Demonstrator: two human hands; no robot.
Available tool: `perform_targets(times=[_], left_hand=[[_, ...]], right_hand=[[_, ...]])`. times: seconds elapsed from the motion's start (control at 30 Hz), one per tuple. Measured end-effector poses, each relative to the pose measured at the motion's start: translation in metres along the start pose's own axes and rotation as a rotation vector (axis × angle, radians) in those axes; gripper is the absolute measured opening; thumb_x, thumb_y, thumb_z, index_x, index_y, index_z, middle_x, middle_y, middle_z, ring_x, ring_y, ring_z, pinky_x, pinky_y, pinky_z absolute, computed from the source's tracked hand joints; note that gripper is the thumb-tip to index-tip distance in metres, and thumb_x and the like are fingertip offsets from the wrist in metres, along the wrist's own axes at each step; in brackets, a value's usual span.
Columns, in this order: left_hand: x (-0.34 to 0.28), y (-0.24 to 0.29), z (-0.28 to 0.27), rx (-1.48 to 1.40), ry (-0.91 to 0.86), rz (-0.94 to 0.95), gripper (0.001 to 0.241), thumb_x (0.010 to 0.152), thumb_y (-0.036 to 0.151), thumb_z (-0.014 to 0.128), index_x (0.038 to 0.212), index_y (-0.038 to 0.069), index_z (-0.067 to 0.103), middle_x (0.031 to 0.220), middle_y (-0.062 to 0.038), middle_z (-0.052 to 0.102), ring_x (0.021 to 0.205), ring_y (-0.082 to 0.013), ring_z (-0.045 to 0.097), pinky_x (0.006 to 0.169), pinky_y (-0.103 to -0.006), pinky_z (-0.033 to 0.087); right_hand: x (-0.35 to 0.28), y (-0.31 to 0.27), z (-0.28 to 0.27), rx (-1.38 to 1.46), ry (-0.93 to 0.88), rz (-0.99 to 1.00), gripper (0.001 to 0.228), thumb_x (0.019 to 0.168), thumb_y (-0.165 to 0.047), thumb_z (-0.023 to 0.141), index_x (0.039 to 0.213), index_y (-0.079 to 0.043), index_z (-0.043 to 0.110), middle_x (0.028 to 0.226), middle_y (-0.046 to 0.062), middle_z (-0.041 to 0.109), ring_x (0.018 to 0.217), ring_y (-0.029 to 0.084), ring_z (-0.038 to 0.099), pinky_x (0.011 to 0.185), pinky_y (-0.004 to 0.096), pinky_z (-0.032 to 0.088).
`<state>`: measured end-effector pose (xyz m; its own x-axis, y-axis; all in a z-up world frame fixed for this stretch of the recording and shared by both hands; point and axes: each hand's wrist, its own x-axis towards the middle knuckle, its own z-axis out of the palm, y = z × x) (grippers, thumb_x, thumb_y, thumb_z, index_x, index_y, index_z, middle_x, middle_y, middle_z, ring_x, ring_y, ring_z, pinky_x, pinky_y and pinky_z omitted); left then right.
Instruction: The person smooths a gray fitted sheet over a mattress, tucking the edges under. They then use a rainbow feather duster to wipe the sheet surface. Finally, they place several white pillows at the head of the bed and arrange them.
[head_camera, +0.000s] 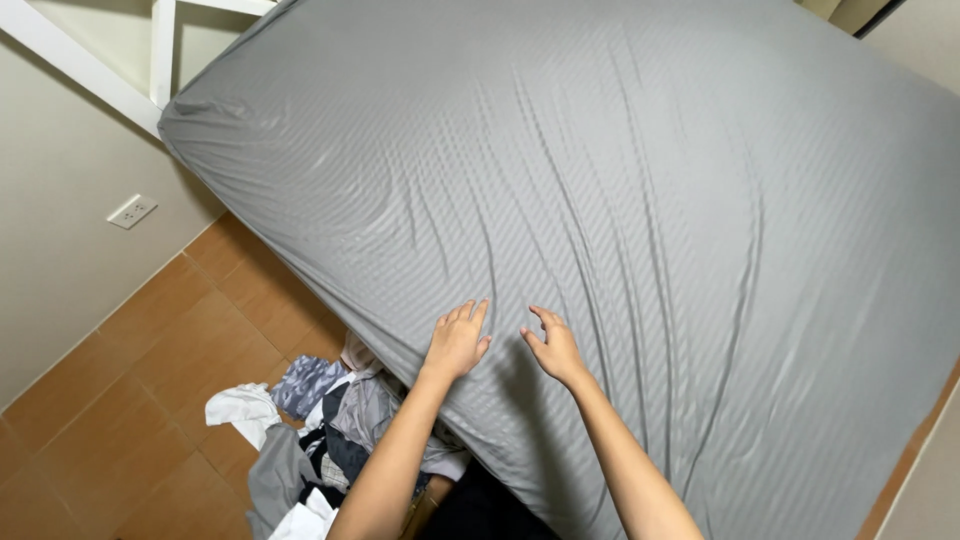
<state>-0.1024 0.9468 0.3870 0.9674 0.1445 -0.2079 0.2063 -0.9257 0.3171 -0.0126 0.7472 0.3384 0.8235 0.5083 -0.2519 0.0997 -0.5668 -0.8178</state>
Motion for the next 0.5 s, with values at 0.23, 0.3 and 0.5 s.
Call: perform_targets(times=[0.23,0.3,0.5], left_hand=[[-0.006,0.045,-0.014,-0.001,0.05,-0.038,0.075,0.088,0.03,0.073,0.153,0.009,0.04,0.147,-0.02,0.051,0.135,-0.0342,0.049,0.107,-0.0496,0.04],[-0.013,0.052,-0.018,-0.012,0.094,-0.046,0.075,0.088,0.029,0.073,0.153,0.009,0.041,0.148,-0.019,0.051,0.135,-0.0345,0.049,0.107,-0.0493,0.04],[-0.009,0.058,-0.026,-0.029,0.146,-0.099,0.076,0.087,0.029,0.073,0.153,0.01,0.04,0.148,-0.021,0.049,0.134,-0.0354,0.048,0.107,-0.0506,0.039]], right_hand=[[-0.009,-0.006,-0.024,0.033,-0.008,-0.064,0.058,0.091,-0.031,0.07,0.142,-0.008,0.057,0.138,0.018,0.06,0.108,0.03,0.067,0.082,0.039,0.056],[-0.012,-0.012,-0.025,0.032,-0.028,-0.103,0.058,0.09,-0.031,0.07,0.141,-0.008,0.057,0.139,0.018,0.06,0.108,0.03,0.067,0.08,0.039,0.057],[0.004,-0.015,-0.031,0.025,-0.022,-0.24,0.059,0.092,-0.03,0.072,0.144,-0.007,0.056,0.139,0.021,0.059,0.111,0.031,0.066,0.087,0.039,0.055]])
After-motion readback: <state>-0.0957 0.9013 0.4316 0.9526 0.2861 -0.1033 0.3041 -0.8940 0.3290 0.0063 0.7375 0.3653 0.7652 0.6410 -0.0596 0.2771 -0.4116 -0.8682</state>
